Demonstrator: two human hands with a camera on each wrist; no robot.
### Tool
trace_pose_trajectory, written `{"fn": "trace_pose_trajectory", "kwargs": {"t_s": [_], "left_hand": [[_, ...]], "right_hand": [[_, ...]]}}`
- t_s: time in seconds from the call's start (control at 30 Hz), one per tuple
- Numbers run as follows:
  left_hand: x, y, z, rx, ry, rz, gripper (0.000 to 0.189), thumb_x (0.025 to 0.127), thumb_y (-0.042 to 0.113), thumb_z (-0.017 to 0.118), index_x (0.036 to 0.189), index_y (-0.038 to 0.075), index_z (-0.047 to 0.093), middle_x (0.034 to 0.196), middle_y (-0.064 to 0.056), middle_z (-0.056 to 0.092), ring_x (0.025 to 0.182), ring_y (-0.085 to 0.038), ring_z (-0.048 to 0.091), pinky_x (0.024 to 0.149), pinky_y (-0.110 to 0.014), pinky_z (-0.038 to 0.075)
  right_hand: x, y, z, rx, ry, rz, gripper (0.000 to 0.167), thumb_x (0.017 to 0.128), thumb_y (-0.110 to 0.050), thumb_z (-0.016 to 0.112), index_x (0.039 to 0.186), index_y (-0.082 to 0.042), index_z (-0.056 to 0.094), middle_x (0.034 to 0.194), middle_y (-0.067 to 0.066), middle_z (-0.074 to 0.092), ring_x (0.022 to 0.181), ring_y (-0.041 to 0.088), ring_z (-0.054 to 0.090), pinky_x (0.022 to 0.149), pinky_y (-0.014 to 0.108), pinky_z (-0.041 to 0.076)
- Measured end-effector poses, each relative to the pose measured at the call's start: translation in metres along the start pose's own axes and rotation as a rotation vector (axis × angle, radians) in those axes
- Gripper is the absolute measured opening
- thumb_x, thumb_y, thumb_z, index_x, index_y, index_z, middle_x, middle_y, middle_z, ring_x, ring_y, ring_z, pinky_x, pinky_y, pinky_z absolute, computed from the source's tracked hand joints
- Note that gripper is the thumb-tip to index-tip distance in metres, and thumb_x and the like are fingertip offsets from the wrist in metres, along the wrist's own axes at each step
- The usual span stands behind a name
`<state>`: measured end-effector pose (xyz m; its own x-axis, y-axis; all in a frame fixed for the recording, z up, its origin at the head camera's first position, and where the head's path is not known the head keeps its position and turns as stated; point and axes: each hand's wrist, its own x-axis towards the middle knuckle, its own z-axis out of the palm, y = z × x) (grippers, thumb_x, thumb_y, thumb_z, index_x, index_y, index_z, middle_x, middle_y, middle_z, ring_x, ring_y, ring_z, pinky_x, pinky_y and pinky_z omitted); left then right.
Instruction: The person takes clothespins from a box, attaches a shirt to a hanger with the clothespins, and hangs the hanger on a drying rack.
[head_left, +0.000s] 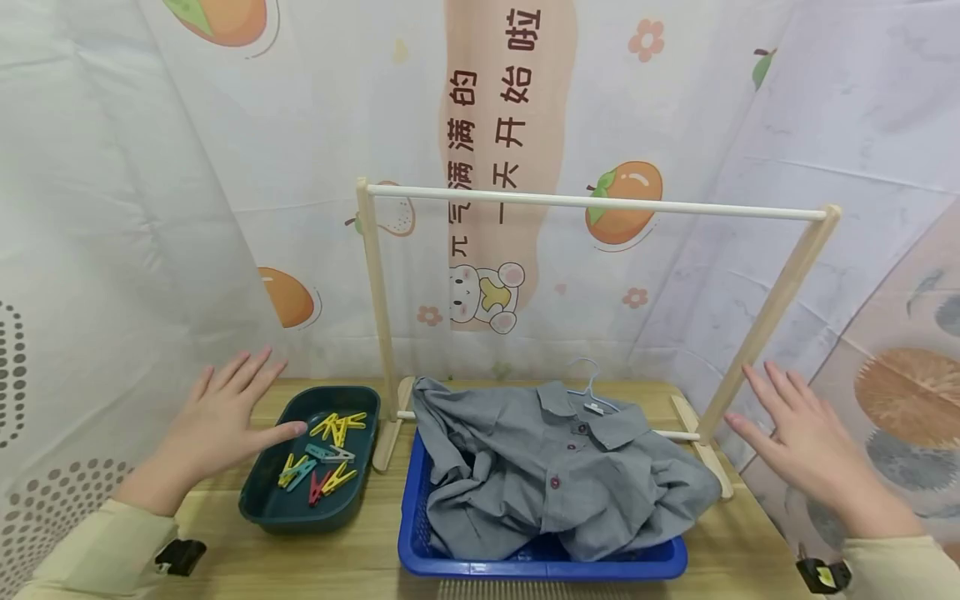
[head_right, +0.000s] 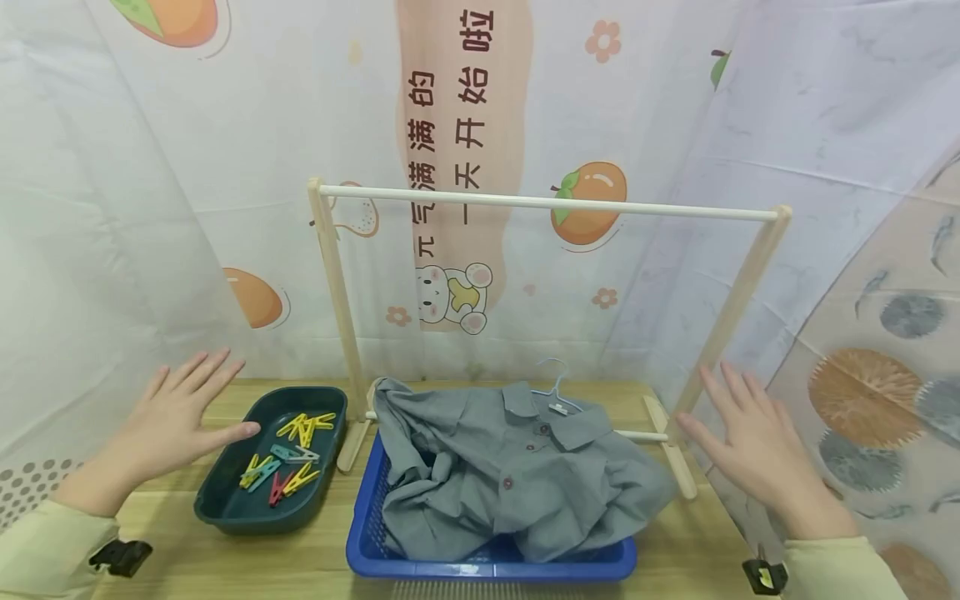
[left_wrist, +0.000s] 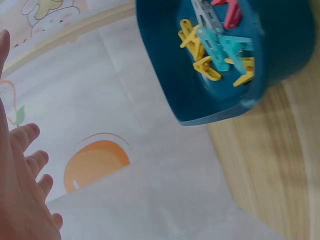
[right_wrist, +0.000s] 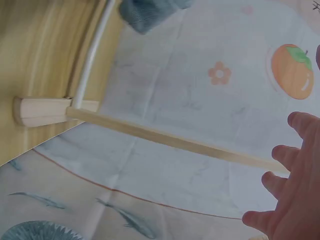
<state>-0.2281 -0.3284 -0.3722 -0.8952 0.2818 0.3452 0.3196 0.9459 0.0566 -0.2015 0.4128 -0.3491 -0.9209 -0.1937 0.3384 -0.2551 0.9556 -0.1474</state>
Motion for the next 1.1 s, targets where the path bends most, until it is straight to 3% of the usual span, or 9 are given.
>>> {"fn": "trace_pose_trajectory", "kwargs": {"t_s": [0.37,0.57,0.6,0.67,0.73,0.8,0.87,1.1], "left_hand": [[0.008,0.012,-0.015,-0.033,0.062,0.035,0.104,0.086,0.068,0.068,0.164,0.015,0.023,0.169,-0.012,0.013,0.153,-0.039,0.008,0.118,-0.059,-0.013],[0.013,0.022,-0.022,-0.077,0.085,0.043,0.102,0.087,0.066,0.069,0.163,0.015,0.024,0.169,-0.009,0.014,0.153,-0.037,0.011,0.119,-0.058,-0.009],[0.014,0.024,-0.023,-0.086,0.091,0.045,0.102,0.087,0.065,0.069,0.163,0.015,0.025,0.169,-0.009,0.014,0.153,-0.038,0.012,0.120,-0.058,-0.009],[0.015,0.030,-0.023,-0.107,0.108,0.048,0.101,0.087,0.063,0.070,0.163,0.014,0.026,0.169,-0.011,0.015,0.152,-0.040,0.014,0.120,-0.059,-0.006],[0.018,0.035,-0.024,-0.129,0.125,0.054,0.100,0.088,0.061,0.071,0.162,0.011,0.027,0.168,-0.012,0.017,0.151,-0.043,0.017,0.120,-0.060,-0.003],[0.020,0.041,-0.025,-0.154,0.142,0.060,0.098,0.088,0.059,0.072,0.161,0.009,0.029,0.168,-0.014,0.019,0.149,-0.045,0.019,0.119,-0.063,0.003],[0.022,0.046,-0.025,-0.180,0.160,0.070,0.096,0.088,0.056,0.073,0.160,0.009,0.031,0.167,-0.015,0.021,0.148,-0.046,0.021,0.118,-0.065,0.009],[0.027,0.061,-0.026,-0.243,0.229,0.106,0.093,0.089,0.052,0.075,0.161,0.012,0.032,0.165,-0.017,0.027,0.147,-0.047,0.026,0.113,-0.068,0.020]], "right_hand": [[0.002,-0.013,-0.014,0.171,0.125,-0.045,0.074,0.105,-0.028,0.056,0.164,-0.009,0.016,0.165,0.030,0.009,0.147,0.057,0.009,0.113,0.072,0.002],[0.002,-0.020,-0.018,0.270,0.211,-0.044,0.068,0.105,-0.021,0.055,0.163,-0.011,0.022,0.161,0.031,0.021,0.143,0.059,0.021,0.112,0.073,0.012],[0.002,-0.021,-0.018,0.278,0.228,-0.040,0.067,0.105,-0.020,0.055,0.163,-0.013,0.024,0.160,0.030,0.025,0.142,0.056,0.026,0.117,0.064,0.018],[0.001,-0.024,-0.018,0.300,0.253,-0.037,0.064,0.105,-0.019,0.055,0.163,-0.017,0.027,0.159,0.027,0.032,0.144,0.040,0.036,0.118,0.040,0.029],[0.001,-0.026,-0.017,0.328,0.278,-0.038,0.061,0.105,-0.018,0.055,0.162,-0.018,0.031,0.157,0.024,0.038,0.139,0.014,0.042,0.106,0.015,0.033],[0.002,-0.028,-0.015,0.365,0.302,-0.035,0.059,0.105,-0.016,0.056,0.160,-0.018,0.036,0.153,0.022,0.043,0.128,-0.007,0.043,0.089,-0.001,0.027],[0.003,-0.030,-0.012,0.402,0.316,-0.029,0.057,0.103,-0.015,0.060,0.157,-0.013,0.041,0.148,0.025,0.048,0.118,-0.017,0.042,0.085,-0.001,0.032],[0.003,-0.038,-0.008,0.426,0.286,0.051,0.052,0.102,-0.021,0.065,0.147,-0.002,0.051,0.137,0.026,0.057,0.107,-0.020,0.044,0.079,-0.001,0.037]]}}
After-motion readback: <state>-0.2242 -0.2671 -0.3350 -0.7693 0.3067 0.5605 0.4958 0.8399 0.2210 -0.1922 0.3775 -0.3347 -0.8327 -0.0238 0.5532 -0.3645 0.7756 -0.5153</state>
